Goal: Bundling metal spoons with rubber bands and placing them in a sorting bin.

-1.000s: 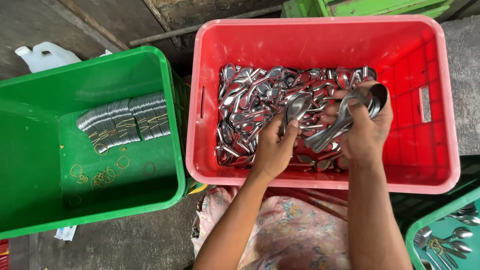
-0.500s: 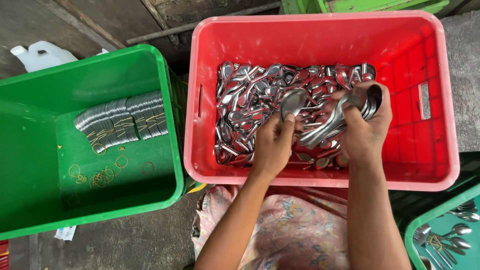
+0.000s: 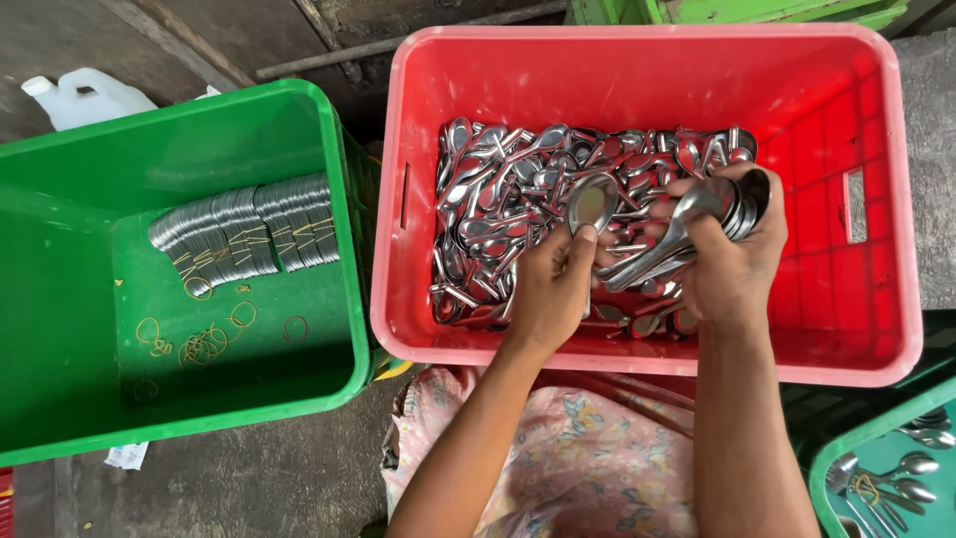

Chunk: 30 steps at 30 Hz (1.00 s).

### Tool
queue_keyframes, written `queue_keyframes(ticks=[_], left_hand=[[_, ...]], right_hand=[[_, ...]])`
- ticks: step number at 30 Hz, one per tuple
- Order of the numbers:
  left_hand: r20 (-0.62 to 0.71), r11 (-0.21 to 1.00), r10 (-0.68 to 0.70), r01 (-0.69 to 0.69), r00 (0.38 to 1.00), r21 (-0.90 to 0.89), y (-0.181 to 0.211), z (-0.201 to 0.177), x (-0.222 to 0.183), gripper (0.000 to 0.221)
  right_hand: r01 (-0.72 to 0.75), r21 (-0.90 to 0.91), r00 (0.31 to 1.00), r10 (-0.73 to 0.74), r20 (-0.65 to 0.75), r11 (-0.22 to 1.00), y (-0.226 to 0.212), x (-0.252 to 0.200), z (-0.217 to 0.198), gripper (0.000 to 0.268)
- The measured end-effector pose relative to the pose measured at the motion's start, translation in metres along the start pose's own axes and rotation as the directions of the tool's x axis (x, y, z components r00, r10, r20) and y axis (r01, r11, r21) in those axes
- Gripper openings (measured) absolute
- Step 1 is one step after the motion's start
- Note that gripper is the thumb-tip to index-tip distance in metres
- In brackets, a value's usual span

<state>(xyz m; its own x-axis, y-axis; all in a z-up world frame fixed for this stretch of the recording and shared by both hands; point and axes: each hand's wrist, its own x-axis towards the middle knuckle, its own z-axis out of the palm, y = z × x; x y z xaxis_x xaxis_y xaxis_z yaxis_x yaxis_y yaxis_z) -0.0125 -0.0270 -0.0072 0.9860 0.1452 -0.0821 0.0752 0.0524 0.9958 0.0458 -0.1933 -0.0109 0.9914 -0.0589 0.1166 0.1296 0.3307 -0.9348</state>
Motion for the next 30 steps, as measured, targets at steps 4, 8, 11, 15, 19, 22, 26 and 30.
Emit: queue_keyframes(ticks=[4, 8, 11, 15, 19, 22, 26, 30], left_hand=[[0.012, 0.986, -0.057, 0.054, 0.998, 0.161, 0.0, 0.001, 0.002, 0.032], [0.066, 0.969, -0.145, 0.128, 0.987, 0.212, 0.018, 0.003, -0.005, 0.029], [0.205, 0.975, -0.118, 0.074, 0.972, 0.212, 0.009, -0.005, -0.001, 0.056], [0.172, 0.921, -0.166, 0.09, 0.971, 0.379, 0.012, -0.029, 0.023, 0.038], [0.473, 0.423, -0.319, -0.323, 0.821, 0.846, -0.041, -0.032, 0.076, 0.034], [0.724, 0.14, -0.015, -0.716, 0.689, 0.684, -0.27, -0.048, 0.098, 0.014], [0.585, 0.018, -0.508, -0.672, 0.632, 0.74, -0.262, -0.015, 0.096, 0.018], [0.576, 0.184, -0.499, -0.571, 0.648, 0.8, -0.22, -0.014, 0.108, 0.042]], right_hand=[[-0.016, 0.034, 0.993, 0.011, 0.118, 0.999, -0.002, -0.005, 0.0, 0.048], [-0.072, -0.252, 0.989, 0.102, 0.108, 0.965, -0.006, -0.012, 0.007, 0.05], [-0.017, -0.225, 0.986, 0.055, 0.159, 0.974, -0.006, -0.009, 0.003, 0.041], [-0.053, 0.045, 0.998, 0.053, -0.012, 0.998, -0.015, -0.001, -0.015, 0.037], [-0.034, 0.237, 0.949, 0.106, -0.298, 0.971, -0.025, 0.008, -0.029, 0.037], [-0.029, 0.295, 0.939, 0.127, -0.319, 0.955, -0.029, 0.01, -0.034, 0.036], [-0.048, 0.277, 0.952, 0.128, -0.277, 0.96, -0.042, 0.007, -0.027, 0.048], [-0.08, 0.172, 0.955, 0.125, -0.27, 0.982, -0.049, 0.004, -0.019, 0.087]])
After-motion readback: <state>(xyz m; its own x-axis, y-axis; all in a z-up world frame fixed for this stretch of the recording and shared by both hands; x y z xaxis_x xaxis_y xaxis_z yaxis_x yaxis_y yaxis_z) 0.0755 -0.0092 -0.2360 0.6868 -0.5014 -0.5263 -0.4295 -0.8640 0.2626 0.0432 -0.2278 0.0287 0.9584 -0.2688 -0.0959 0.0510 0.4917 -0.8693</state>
